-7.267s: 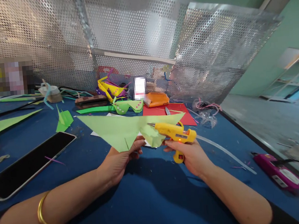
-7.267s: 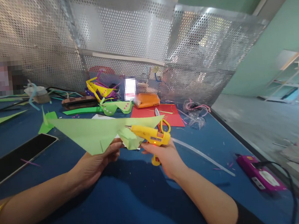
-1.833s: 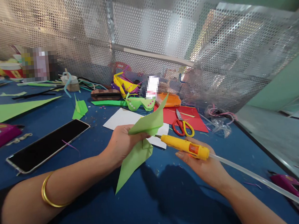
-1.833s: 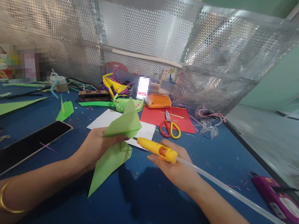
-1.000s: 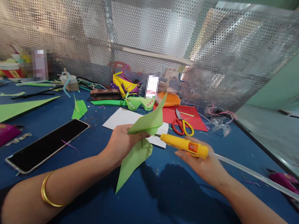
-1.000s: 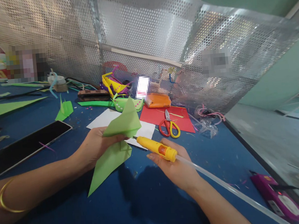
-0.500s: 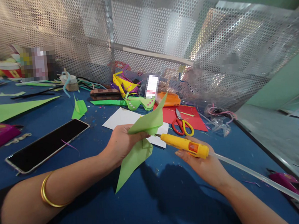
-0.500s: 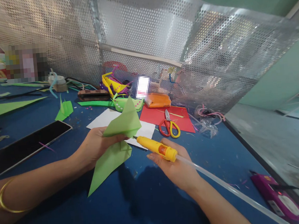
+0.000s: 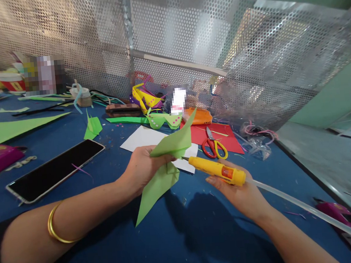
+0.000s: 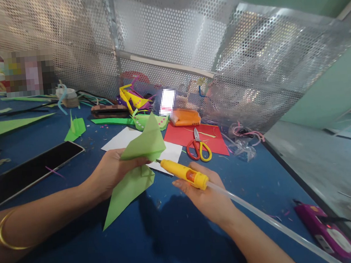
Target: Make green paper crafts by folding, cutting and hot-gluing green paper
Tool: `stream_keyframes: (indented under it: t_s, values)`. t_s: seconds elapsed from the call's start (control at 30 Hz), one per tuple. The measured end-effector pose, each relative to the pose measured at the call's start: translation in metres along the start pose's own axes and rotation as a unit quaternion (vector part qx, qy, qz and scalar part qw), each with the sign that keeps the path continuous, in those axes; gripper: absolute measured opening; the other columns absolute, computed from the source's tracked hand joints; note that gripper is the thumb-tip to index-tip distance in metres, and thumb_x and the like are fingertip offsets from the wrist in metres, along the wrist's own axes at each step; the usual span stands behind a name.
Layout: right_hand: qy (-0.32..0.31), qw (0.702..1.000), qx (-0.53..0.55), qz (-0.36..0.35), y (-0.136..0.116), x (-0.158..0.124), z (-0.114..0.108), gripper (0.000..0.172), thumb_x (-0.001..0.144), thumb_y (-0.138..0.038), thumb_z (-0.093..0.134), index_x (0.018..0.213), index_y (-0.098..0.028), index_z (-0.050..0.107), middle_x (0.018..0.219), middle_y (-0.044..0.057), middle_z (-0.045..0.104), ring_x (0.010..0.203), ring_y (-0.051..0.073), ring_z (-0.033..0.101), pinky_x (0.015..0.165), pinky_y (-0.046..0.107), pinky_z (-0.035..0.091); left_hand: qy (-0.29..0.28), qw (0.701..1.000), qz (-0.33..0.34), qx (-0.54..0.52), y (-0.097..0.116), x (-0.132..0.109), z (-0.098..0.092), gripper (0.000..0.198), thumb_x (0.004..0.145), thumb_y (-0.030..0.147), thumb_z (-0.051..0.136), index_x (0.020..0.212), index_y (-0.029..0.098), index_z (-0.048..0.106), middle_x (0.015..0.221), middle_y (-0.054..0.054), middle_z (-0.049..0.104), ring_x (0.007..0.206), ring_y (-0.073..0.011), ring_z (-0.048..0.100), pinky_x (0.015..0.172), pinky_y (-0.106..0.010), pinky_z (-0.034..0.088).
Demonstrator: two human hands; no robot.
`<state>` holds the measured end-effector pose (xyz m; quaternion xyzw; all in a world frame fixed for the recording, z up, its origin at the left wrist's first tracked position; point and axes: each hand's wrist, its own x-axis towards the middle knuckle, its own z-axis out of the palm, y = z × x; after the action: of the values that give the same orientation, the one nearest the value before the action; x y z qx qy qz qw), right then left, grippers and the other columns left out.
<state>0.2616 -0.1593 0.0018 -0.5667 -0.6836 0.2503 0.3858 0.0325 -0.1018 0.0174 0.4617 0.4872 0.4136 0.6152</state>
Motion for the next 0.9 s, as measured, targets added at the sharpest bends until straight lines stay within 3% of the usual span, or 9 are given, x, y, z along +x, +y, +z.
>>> stream_keyframes:
  t_s: [0.43, 0.63, 0.9]
  values:
    - [0.003, 1.000, 0.004, -0.024, 0.0049, 0.0007, -0.0006, 0.025, 0.077, -0.043, 0.070, 0.086, -0.021, 0.063, 0.070, 0.000, 0.065, 0.059, 0.015, 0.058, 0.052, 0.029, 0.048, -0.012, 0.996, -0.040, -0.073, 0.0017, -0.0004, 0.0000, 0.024, 0.061, 0.025, 0.083, 0.078, 0.011, 0.072, 0.058, -0.005, 0.067, 0.049, -0.0201, 0.063, 0.051, -0.032, 0.053]
    - [-0.014, 0.999, 0.004, -0.045, 0.0021, 0.0011, -0.0016, 0.019, 0.080, -0.037, 0.068, 0.086, -0.022, 0.059, 0.067, -0.001, 0.060, 0.057, 0.014, 0.054, 0.049, 0.027, 0.043, -0.017, 0.994, -0.050, -0.098, -0.0014, 0.0021, -0.0019, 0.027, 0.060, 0.020, 0.084, 0.084, 0.010, 0.074, 0.063, -0.008, 0.071, 0.055, -0.0237, 0.067, 0.057, -0.038, 0.057]
    - [-0.026, 0.999, -0.026, -0.018, 0.0025, 0.0021, -0.0016, 0.028, 0.081, -0.046, 0.066, 0.079, -0.022, 0.052, 0.066, -0.003, 0.053, 0.056, 0.012, 0.049, 0.050, 0.027, 0.038, 0.003, 0.990, -0.078, -0.118, 0.0025, 0.0019, 0.0015, 0.027, 0.061, 0.017, 0.082, 0.085, 0.009, 0.076, 0.068, -0.012, 0.074, 0.057, -0.0262, 0.068, 0.060, -0.041, 0.060]
